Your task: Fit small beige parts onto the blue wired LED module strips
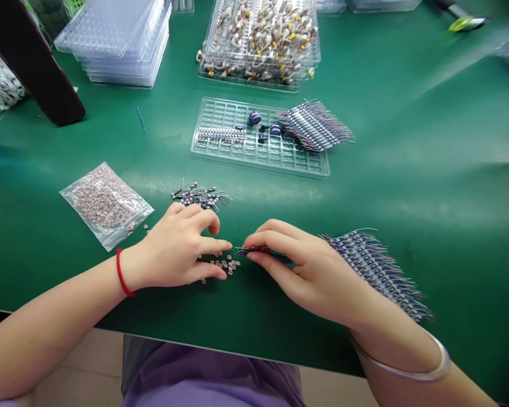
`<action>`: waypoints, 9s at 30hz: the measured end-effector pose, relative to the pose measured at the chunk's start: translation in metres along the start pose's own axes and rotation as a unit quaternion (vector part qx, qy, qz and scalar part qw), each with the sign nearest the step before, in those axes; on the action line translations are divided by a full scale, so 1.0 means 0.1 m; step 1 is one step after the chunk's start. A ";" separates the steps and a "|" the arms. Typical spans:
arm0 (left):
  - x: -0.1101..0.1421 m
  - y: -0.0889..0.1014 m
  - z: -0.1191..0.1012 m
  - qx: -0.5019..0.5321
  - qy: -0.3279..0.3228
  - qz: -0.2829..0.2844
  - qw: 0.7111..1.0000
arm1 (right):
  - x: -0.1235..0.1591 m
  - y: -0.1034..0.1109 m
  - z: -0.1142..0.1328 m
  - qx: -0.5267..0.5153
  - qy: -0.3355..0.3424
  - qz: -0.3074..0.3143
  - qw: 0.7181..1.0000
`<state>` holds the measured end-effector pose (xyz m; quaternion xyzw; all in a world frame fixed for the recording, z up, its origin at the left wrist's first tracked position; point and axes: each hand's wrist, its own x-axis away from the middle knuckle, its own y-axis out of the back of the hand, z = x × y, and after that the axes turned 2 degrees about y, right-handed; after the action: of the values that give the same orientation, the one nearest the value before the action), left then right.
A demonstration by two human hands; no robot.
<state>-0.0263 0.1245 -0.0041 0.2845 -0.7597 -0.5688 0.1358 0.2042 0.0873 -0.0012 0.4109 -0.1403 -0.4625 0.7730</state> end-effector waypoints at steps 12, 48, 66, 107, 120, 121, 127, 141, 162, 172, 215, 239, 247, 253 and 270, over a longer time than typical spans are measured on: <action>-0.02 0.19 0.45 -0.004 0.140 -0.149 0.979 | -0.02 -0.05 -0.07 -0.017 -0.018 0.037 0.999; -0.05 0.23 0.52 0.015 0.213 -0.194 0.958 | -0.10 -0.04 -0.08 -0.115 -0.114 0.078 0.984; -0.04 0.22 0.52 0.022 0.211 -0.203 0.956 | -0.02 -0.09 0.04 0.012 -0.036 0.032 0.999; -0.07 0.08 0.04 0.142 0.100 -0.100 0.980 | -0.03 0.02 0.11 -0.080 -0.110 -0.005 0.991; -0.18 0.00 -0.09 0.298 0.104 -0.047 0.948 | -0.12 0.01 0.10 -0.228 -0.188 -0.006 0.955; -0.18 -0.01 -0.09 0.299 0.101 -0.048 0.948 | -0.14 0.02 0.10 -0.240 -0.193 0.001 0.951; -0.21 -0.02 -0.06 0.298 0.087 -0.052 0.949 | -0.20 0.01 -0.01 -0.356 -0.258 0.025 0.898; -0.18 0.05 0.08 0.076 0.096 -0.053 0.991 | -0.22 -0.05 -0.09 -0.445 -0.276 -0.073 0.849; -0.20 0.01 -0.10 0.245 0.181 -0.015 0.952 | -0.19 -0.12 0.02 -0.254 -0.175 -0.133 0.942; -0.15 -0.03 -0.07 0.106 0.146 0.027 0.983 | -0.12 0.07 -0.03 -0.154 -0.188 0.024 0.970; -0.09 -0.11 -0.18 0.098 0.071 0.020 0.992 | -0.05 0.12 -0.12 -0.261 -0.225 -0.012 0.939; -0.07 -0.15 -0.20 -0.009 0.011 -0.052 0.999 | -0.01 0.13 -0.13 -0.164 -0.205 0.009 0.965; -0.07 -0.16 -0.19 -0.012 0.017 -0.058 0.998 | -0.04 0.13 -0.07 -0.161 -0.195 0.028 0.967; -0.06 -0.16 -0.19 -0.002 0.021 -0.063 0.998 | -0.02 0.10 -0.02 -0.171 -0.192 0.048 0.965; -0.04 -0.22 -0.19 0.004 0.002 -0.068 0.998 | 0.06 -0.11 -0.04 -0.193 -0.186 0.015 0.963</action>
<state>-0.0069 0.1081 -0.0181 0.3373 -0.7404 -0.5732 0.0968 0.2030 0.0815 -0.0133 0.1586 -0.1956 -0.5374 0.8048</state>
